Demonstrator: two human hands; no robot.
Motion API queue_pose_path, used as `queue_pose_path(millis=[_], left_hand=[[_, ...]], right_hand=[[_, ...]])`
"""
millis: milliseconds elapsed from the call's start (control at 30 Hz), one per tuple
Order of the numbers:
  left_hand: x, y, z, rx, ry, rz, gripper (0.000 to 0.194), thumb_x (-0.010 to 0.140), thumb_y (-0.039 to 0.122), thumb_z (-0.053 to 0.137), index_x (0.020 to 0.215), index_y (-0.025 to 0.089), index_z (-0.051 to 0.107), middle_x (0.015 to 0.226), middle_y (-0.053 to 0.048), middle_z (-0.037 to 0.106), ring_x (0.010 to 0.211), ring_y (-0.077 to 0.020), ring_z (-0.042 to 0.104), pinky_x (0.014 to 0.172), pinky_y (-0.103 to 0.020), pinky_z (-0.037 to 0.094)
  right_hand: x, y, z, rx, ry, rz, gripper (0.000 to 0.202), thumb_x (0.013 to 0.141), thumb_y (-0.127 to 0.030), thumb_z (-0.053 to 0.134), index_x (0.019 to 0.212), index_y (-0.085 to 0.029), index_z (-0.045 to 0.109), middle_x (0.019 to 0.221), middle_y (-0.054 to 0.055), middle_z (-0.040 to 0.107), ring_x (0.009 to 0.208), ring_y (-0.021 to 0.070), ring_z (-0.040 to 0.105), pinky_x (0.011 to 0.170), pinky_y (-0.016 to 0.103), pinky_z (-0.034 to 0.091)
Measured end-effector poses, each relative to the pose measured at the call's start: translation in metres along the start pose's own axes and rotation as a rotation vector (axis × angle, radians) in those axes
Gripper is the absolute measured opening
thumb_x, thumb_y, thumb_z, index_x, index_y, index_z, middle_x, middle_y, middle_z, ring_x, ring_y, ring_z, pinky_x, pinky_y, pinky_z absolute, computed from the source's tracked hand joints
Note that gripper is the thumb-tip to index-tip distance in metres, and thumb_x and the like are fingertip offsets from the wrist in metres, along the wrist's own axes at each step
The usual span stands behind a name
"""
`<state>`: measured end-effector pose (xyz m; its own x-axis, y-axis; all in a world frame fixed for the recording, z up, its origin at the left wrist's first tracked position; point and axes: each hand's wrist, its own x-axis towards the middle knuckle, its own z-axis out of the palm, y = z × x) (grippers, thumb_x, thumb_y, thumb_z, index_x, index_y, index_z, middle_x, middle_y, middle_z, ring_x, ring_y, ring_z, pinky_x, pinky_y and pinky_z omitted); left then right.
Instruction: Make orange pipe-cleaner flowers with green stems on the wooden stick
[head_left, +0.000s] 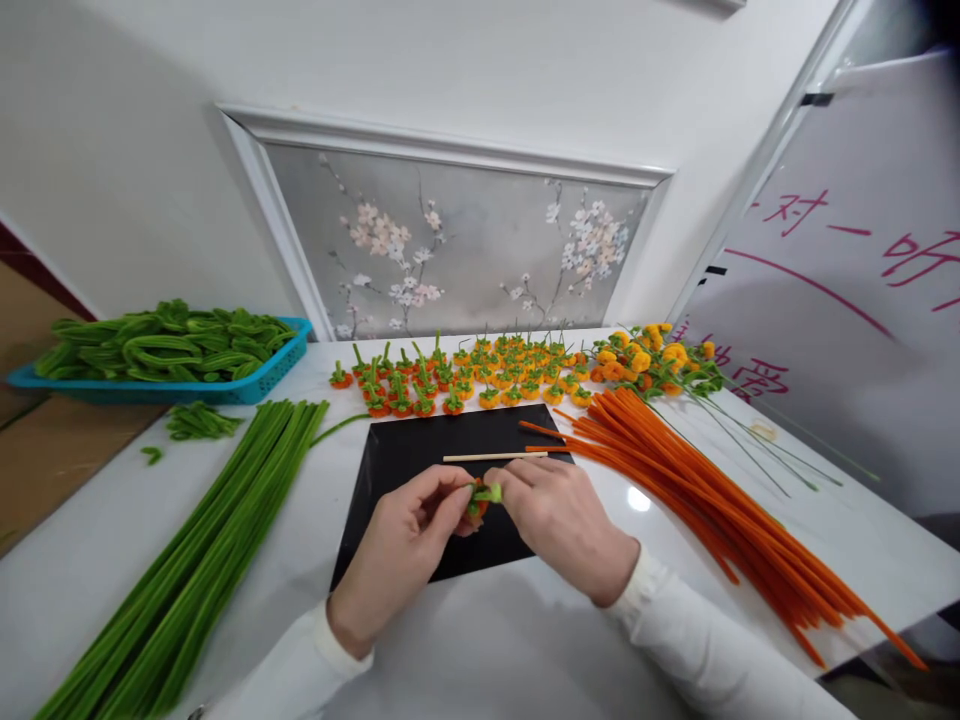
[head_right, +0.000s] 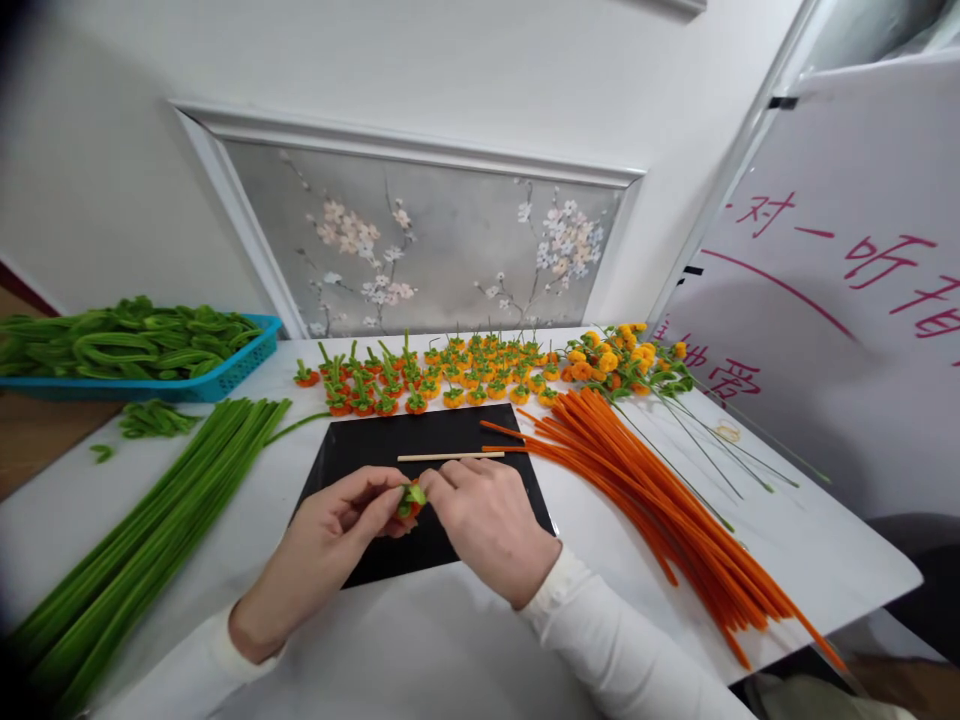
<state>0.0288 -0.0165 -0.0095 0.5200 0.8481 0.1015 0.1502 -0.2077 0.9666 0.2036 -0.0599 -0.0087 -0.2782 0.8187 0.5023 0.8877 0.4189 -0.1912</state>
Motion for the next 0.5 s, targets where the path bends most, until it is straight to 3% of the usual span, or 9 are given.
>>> queue_pose_path(millis=[133, 267, 333, 433, 500], left_hand=[[0.001, 0.005, 0.000, -0.167, 0.032, -0.065, 0.024, 0.089, 0.038, 0.048, 0.096, 0.019, 0.060, 0.085, -0.002, 0.063, 0.074, -0.0147, 0.063, 0.071, -0.028, 0.056], [0.001, 0.007, -0.001, -0.231, 0.039, -0.085, 0.024, 0.089, 0.040, 0.049, 0.097, 0.019, 0.058, 0.086, -0.001, 0.064, 0.075, -0.0143, 0.064, 0.071, -0.027, 0.056], [0.002, 0.006, -0.001, -0.214, 0.041, -0.071, 0.019, 0.087, 0.037, 0.053, 0.095, 0.020, 0.058, 0.084, 0.000, 0.064, 0.074, -0.0135, 0.063, 0.071, -0.026, 0.056], [0.003, 0.005, 0.000, -0.146, 0.085, -0.026, 0.013, 0.082, 0.031, 0.061, 0.089, 0.019, 0.059, 0.081, 0.001, 0.062, 0.071, -0.0114, 0.061, 0.067, -0.021, 0.055], [0.003, 0.004, 0.002, -0.111, 0.107, -0.003, 0.012, 0.081, 0.029, 0.062, 0.086, 0.019, 0.060, 0.080, 0.001, 0.061, 0.070, -0.0109, 0.060, 0.064, -0.020, 0.054]], right_hand=[[0.003, 0.012, -0.005, 0.472, -0.005, 0.263, 0.010, 0.089, -0.019, 0.050, 0.092, -0.021, 0.060, 0.074, -0.001, 0.065, 0.064, 0.0127, 0.062, 0.062, 0.022, 0.045], [0.004, 0.012, -0.009, 0.748, -0.016, 0.386, 0.012, 0.089, -0.019, 0.046, 0.086, -0.021, 0.058, 0.068, -0.002, 0.061, 0.054, 0.0095, 0.058, 0.054, 0.020, 0.045], [0.003, 0.006, -0.008, 0.786, -0.020, 0.382, 0.004, 0.086, -0.023, 0.053, 0.086, -0.021, 0.055, 0.067, -0.003, 0.060, 0.054, 0.0095, 0.057, 0.052, 0.019, 0.045], [0.002, -0.007, -0.003, 0.701, 0.063, 0.350, 0.028, 0.075, -0.028, 0.069, 0.095, -0.021, 0.052, 0.078, -0.001, 0.060, 0.057, 0.0097, 0.056, 0.053, 0.020, 0.045], [0.001, -0.013, 0.000, 0.598, 0.104, 0.285, 0.030, 0.075, -0.026, 0.069, 0.100, -0.021, 0.054, 0.088, 0.001, 0.060, 0.061, 0.0098, 0.056, 0.057, 0.022, 0.046]])
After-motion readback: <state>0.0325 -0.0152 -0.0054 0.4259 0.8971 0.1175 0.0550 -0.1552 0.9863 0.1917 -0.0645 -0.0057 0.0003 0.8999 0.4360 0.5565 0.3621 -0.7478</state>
